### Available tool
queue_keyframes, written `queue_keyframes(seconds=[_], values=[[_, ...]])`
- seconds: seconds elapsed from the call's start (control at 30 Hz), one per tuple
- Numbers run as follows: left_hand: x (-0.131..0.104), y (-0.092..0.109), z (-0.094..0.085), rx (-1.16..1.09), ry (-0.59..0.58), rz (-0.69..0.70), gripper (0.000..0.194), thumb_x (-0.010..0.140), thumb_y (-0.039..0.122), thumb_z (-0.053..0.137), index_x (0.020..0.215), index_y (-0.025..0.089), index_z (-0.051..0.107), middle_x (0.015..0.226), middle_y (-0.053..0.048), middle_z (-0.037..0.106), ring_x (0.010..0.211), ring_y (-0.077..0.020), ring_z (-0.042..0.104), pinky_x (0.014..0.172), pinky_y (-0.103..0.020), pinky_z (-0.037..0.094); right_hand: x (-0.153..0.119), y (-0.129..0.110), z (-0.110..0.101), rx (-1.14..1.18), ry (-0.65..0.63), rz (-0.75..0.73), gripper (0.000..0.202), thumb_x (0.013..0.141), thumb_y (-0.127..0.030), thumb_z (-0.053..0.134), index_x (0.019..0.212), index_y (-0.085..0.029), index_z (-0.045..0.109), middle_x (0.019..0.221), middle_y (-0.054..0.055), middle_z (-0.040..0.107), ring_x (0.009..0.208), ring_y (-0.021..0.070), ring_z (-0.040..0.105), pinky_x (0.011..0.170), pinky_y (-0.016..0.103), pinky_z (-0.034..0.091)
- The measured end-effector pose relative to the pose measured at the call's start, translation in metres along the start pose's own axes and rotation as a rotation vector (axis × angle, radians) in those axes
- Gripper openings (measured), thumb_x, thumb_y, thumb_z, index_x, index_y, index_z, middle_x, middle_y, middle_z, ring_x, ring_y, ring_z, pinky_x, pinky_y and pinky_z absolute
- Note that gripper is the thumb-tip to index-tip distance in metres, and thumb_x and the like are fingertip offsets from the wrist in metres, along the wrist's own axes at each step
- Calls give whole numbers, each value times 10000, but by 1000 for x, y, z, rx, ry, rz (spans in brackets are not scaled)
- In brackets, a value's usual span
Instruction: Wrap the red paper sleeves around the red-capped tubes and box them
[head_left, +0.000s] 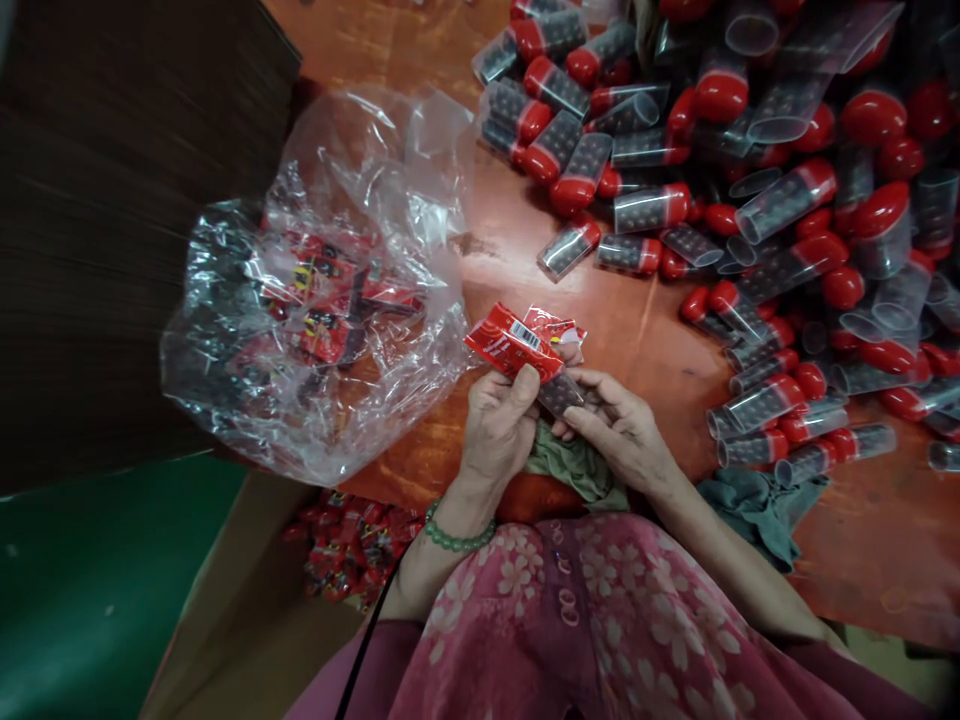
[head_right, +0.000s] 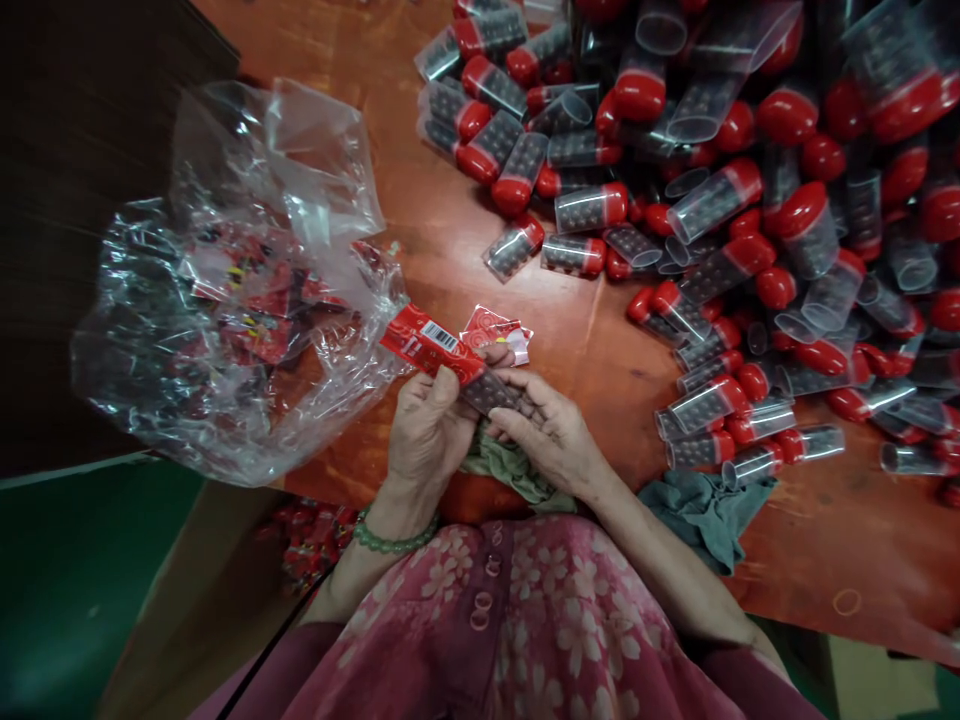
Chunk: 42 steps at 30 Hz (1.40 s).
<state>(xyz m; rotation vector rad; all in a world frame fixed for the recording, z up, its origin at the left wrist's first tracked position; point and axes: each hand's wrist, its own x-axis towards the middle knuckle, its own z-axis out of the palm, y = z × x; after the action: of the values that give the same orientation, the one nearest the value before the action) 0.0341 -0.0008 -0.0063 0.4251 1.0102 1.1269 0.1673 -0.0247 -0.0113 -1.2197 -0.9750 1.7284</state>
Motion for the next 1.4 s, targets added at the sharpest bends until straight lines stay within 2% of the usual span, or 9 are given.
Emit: queue_keyframes(seconds=[0.17,0.27,0.4,0.6,0.7,1.0,1.17,1.27,1.4], values=[[1,2,2,-41,-6,45,419,662,522,830,874,167,759,957,-109,772,967,-253,724,848,-359,579,0,-1,-2,-125,88,-66,289,862,-415,680,1078,-223,680,829,4,691,665,130,647,669,285,554],[-1,-3,2,-9,-28,51,374,710,495,803,874,160,776,849,-78,764,733,-174,702,691,-277,557,-1,-2,0,-165,104,-162,229,872,-351,678,1070,-239,703,903,12,691,675,121,654,676,284,563],[-6,-12,-3,91,-100,-10,381,763,483,760,955,154,779,698,-33,708,502,-83,526,493,-218,414,-2,0,0,-61,85,-132,248,853,-391,700,1039,-227,704,798,-4,691,614,125,663,622,287,586],[-9,-4,-2,20,-42,16,503,660,597,796,979,211,741,1015,-75,738,705,-146,635,553,-239,468,0,-3,2,63,40,-62,363,813,-448,744,1077,-229,624,803,-3,723,657,146,717,657,297,617],[-11,0,3,-12,-44,22,453,705,606,757,937,217,745,1093,-92,727,829,-188,669,575,-251,475,1,-4,4,140,-4,-46,367,794,-443,767,1028,-235,575,812,-13,721,641,130,721,637,264,610],[-22,-19,-2,87,-186,-56,368,810,568,669,933,233,762,1104,-71,735,675,-123,575,585,-253,410,0,-9,6,124,97,3,516,632,-489,874,870,-272,471,733,-30,705,533,156,666,521,307,589],[-26,-15,-7,68,-302,-45,347,843,551,644,908,233,771,1195,-86,706,1078,-235,644,872,-318,504,-2,-6,8,93,106,-68,496,601,-434,907,837,-266,504,685,-38,671,513,133,623,536,289,569],[-34,-6,-13,91,-310,-37,357,841,553,646,900,225,772,1261,-93,678,1263,-286,572,1079,-416,437,-6,-1,10,17,83,-113,514,567,-450,925,862,-258,551,736,-21,685,597,146,646,594,289,567],[-65,10,-35,319,-221,-24,246,845,448,672,906,235,780,1236,-90,697,1279,-298,573,1132,-439,409,-13,2,14,-203,-165,-214,436,687,-506,845,971,-259,625,835,6,712,680,160,665,632,284,550]])
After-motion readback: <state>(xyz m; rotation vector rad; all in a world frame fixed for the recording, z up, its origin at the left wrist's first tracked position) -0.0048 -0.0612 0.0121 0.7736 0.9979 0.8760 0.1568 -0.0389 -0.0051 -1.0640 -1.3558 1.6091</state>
